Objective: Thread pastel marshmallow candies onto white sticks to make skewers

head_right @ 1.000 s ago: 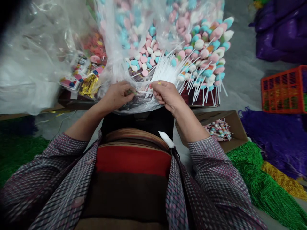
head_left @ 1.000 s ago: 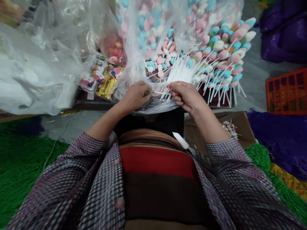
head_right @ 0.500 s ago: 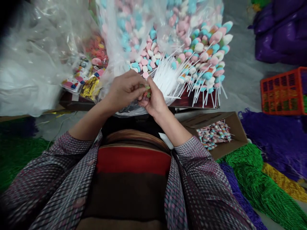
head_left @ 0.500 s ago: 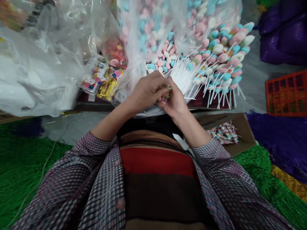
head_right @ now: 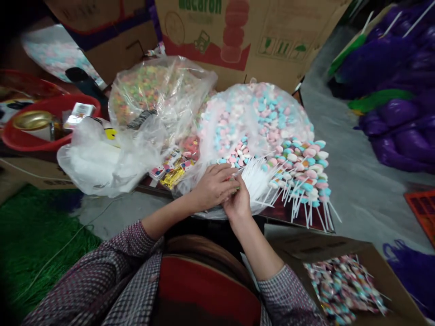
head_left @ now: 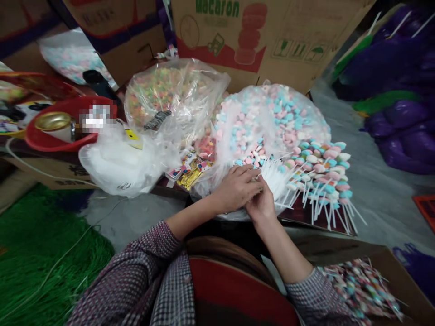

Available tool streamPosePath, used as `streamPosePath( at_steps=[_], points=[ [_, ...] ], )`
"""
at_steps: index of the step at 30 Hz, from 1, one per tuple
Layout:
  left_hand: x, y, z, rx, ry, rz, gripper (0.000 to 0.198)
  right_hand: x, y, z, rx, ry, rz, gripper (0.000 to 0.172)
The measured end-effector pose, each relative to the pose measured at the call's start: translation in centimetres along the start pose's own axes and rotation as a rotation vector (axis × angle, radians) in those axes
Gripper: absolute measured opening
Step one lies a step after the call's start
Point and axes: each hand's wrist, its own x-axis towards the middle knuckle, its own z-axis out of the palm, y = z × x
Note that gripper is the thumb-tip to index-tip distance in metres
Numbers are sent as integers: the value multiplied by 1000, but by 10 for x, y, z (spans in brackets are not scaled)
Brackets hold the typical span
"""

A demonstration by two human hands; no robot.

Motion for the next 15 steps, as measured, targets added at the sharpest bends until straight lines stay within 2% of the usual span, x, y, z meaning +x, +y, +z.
streamPosePath(
  at_steps=[4, 7, 9, 12, 15],
  points=[
    [-4, -6, -4, -134, 47, -5, 25, -8, 0, 14, 76, 77, 31, 7],
    [-2, -25, -17, -170, 164, -53, 31, -10, 0, 17, 10, 20, 13, 18],
    [2, -48, -31, -90, 221, -176, 33, -11, -3, 18, -54, -25, 26, 24],
    [13, -92, -54, 118, 250, -479, 34, -9, -10, 25, -107, -4, 46, 24],
    [26, -132, -66, 233, 210, -713, 43, -5, -17, 43, -172, -43, 46, 26]
  ],
)
